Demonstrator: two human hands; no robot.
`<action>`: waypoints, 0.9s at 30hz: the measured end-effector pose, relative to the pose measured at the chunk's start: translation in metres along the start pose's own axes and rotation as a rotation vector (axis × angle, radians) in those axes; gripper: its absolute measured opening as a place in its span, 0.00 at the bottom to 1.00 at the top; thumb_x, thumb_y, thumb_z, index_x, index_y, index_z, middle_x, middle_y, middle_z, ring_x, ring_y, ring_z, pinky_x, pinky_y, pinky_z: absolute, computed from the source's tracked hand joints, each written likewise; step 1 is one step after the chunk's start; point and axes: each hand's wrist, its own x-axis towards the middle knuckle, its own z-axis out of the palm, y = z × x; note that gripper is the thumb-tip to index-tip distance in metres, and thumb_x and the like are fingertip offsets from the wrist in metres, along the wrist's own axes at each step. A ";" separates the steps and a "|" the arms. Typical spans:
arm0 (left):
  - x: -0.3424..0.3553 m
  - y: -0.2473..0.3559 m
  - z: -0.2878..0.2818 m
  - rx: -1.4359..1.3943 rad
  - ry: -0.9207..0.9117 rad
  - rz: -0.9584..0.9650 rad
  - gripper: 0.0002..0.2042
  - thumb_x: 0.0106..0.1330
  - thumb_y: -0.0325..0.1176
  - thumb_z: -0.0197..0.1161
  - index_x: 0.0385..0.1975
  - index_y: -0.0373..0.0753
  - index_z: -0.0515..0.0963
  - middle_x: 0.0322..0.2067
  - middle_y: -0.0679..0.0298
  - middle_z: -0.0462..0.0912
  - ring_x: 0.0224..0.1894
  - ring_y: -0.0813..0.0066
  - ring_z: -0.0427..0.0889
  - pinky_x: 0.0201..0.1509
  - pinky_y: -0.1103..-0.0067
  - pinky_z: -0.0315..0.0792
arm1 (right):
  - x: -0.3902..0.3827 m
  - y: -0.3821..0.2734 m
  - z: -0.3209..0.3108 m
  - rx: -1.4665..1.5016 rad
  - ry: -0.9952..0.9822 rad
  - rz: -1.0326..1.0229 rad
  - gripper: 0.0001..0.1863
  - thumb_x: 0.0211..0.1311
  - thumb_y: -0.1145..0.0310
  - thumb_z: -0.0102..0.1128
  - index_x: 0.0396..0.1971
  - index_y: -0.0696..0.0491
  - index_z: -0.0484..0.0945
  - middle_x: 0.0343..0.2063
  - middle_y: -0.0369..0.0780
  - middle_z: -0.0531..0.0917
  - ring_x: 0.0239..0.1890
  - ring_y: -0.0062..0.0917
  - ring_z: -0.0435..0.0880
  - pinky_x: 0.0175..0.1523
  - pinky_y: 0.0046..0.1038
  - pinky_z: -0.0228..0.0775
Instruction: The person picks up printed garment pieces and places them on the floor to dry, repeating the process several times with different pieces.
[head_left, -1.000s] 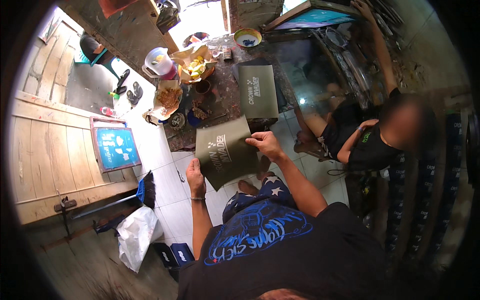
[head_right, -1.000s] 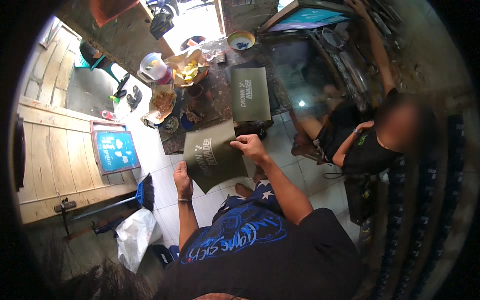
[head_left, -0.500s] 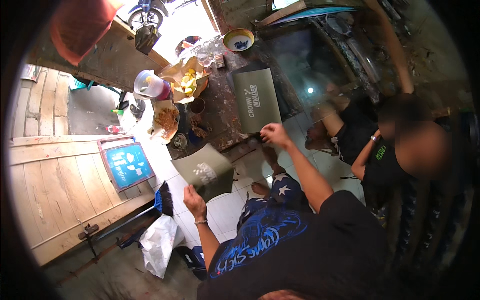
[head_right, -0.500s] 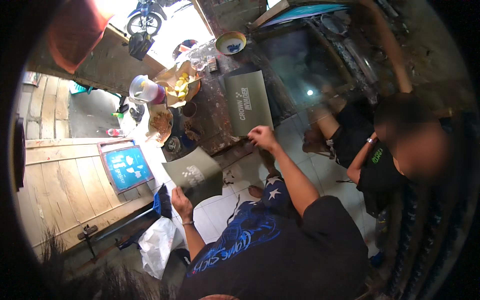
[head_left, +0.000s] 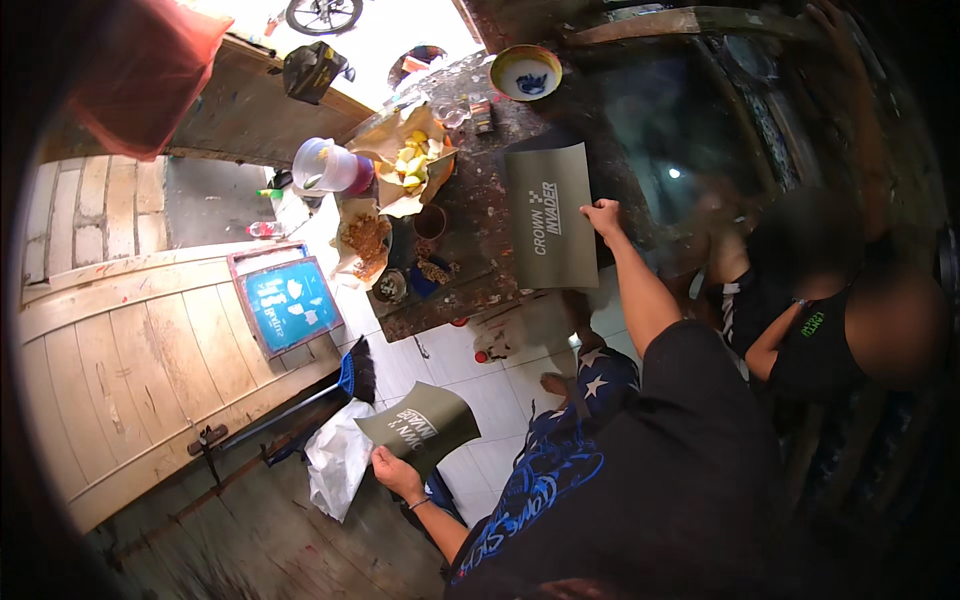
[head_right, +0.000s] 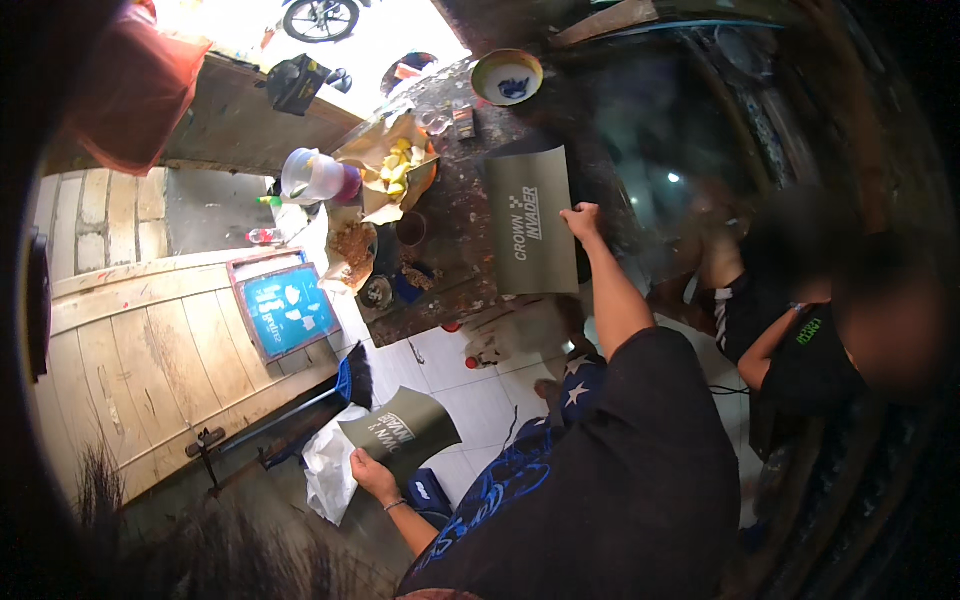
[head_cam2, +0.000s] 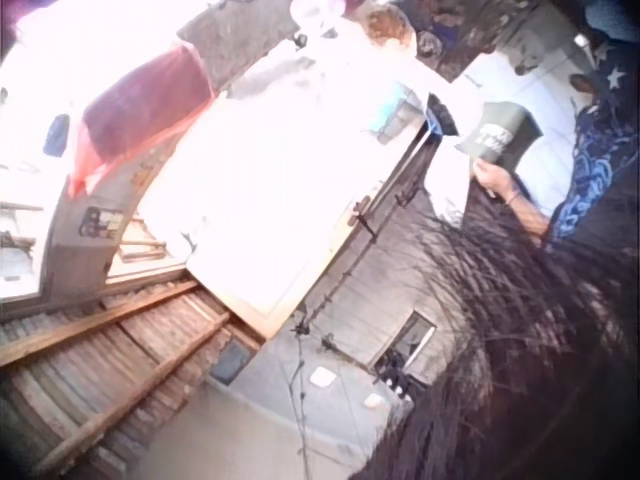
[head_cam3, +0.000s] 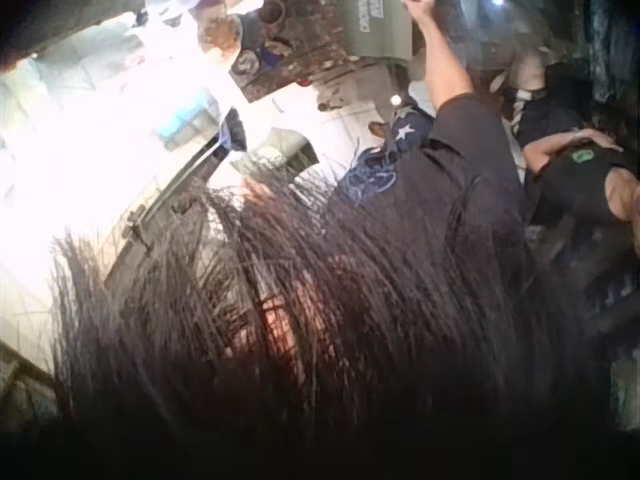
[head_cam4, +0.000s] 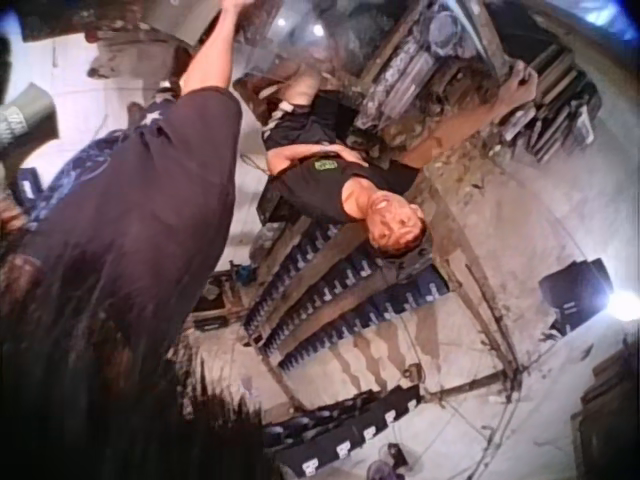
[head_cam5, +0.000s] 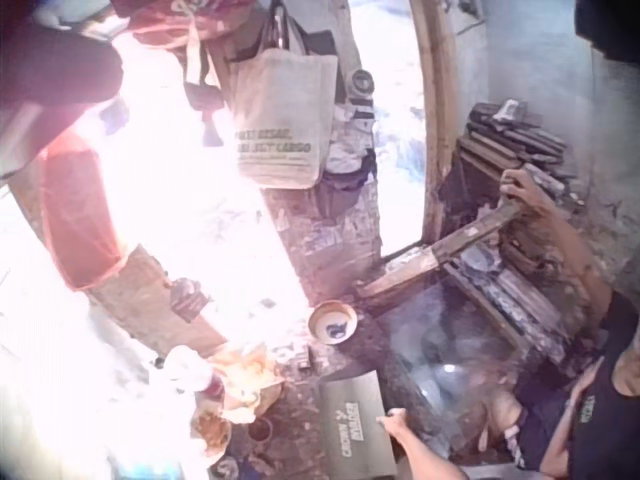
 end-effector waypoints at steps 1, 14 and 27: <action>-0.008 -0.004 -0.003 -0.014 0.019 -0.027 0.13 0.67 0.34 0.47 0.30 0.29 0.72 0.26 0.53 0.78 0.27 0.63 0.74 0.35 0.71 0.67 | -0.013 -0.014 -0.004 0.250 -0.123 0.007 0.10 0.45 0.66 0.65 0.23 0.56 0.76 0.22 0.37 0.78 0.24 0.21 0.76 0.31 0.27 0.68; -0.109 -0.122 -0.088 -0.157 0.293 -0.214 0.13 0.67 0.33 0.48 0.29 0.28 0.72 0.21 0.55 0.74 0.25 0.68 0.71 0.33 0.74 0.67 | -0.299 -0.218 0.023 0.411 -0.887 -0.645 0.14 0.55 0.69 0.52 0.39 0.60 0.74 0.33 0.36 0.79 0.34 0.18 0.76 0.43 0.21 0.68; -0.395 -0.343 -0.225 -0.313 1.027 -0.657 0.08 0.67 0.30 0.49 0.42 0.36 0.65 0.17 0.70 0.61 0.20 0.82 0.60 0.24 0.81 0.58 | -0.621 -0.103 0.243 -0.174 -1.146 -1.183 0.18 0.58 0.76 0.53 0.49 0.63 0.70 0.33 0.41 0.81 0.35 0.22 0.79 0.39 0.20 0.70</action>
